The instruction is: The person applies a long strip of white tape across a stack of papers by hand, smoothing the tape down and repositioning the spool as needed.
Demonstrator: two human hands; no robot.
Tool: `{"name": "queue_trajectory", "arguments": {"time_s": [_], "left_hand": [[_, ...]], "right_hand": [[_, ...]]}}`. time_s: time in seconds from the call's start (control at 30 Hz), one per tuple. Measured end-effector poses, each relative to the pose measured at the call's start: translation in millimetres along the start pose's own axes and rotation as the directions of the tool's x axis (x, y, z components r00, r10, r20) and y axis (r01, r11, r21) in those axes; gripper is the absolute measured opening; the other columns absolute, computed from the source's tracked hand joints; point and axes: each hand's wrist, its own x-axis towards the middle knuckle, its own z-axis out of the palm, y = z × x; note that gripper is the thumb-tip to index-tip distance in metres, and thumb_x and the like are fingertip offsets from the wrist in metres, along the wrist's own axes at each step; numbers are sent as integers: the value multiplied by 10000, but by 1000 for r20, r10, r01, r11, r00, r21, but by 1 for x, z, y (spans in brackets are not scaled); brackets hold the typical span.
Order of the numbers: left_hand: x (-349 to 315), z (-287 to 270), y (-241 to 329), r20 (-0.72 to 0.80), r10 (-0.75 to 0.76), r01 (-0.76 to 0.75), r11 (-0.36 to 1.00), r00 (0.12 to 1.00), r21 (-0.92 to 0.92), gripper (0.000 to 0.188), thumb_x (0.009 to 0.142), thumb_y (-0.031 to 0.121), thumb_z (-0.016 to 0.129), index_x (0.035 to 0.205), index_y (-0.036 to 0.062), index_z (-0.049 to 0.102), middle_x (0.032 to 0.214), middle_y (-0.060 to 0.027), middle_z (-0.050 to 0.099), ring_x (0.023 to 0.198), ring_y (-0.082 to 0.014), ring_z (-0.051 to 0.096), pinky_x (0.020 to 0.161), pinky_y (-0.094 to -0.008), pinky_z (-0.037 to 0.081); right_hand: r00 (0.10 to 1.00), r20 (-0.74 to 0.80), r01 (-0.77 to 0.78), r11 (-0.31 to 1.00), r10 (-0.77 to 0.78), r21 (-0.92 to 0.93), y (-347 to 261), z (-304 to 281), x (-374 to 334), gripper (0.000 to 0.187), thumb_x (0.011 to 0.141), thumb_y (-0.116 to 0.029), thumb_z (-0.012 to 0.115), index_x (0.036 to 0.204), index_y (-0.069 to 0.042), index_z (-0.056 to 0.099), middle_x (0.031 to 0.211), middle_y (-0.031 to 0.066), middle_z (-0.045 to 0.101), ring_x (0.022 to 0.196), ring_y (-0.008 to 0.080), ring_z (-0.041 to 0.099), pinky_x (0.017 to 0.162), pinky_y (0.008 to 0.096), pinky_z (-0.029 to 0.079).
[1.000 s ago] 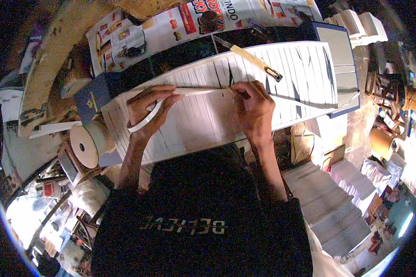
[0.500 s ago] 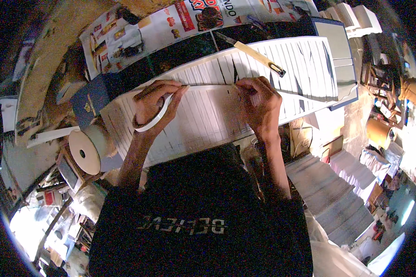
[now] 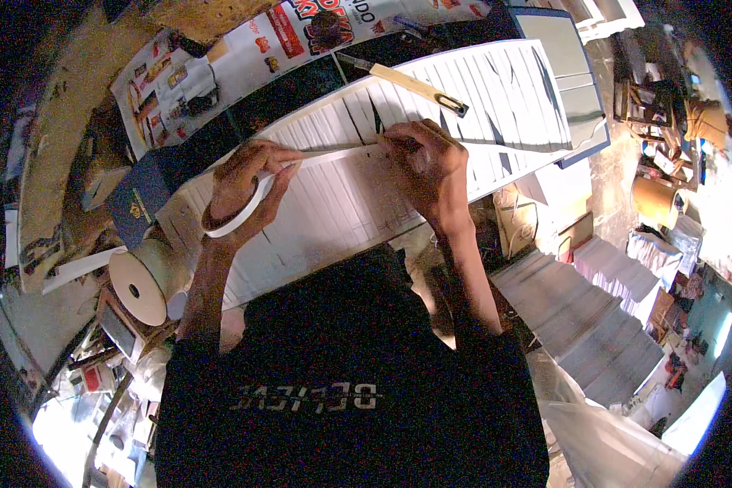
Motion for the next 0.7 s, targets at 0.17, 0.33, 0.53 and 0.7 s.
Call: {"name": "queue_trajectory", "arguments": {"time_s": [0.17,0.33,0.53,0.7], "left_hand": [[0,3,-7,-9,32,-31,999,999,36,138,903,-29,749,1037,4,742,999,-124,696,888,-182,718,710,-303,618],[0,6,-3,-69,8,-3,997,998,75,117,879,-9,781,983,13,732,959,-109,727,860,-204,720,731,-318,611],[-2,11,-6,-132,-52,60,996,990,60,125,855,-5,807,961,18,745,905,-95,744,816,-213,727,734,-320,591],[-3,12,-7,-166,0,18,994,986,106,103,851,-11,811,898,19,723,934,-114,765,841,-230,746,740,-331,593]], "right_hand": [[998,-47,-40,999,40,7,-6,8,0,225,813,-65,878,983,10,750,928,111,751,852,177,740,765,311,576],[995,-89,-48,999,45,-24,-11,18,0,286,766,-138,936,925,-4,739,905,93,741,870,183,748,757,315,578],[992,-109,-67,995,59,-72,-7,17,1,314,750,-170,953,925,-16,742,888,84,737,801,153,706,721,308,555],[996,-50,-81,993,77,-81,-6,14,3,279,764,-155,938,925,-22,753,851,73,742,780,140,691,726,297,528]]}}
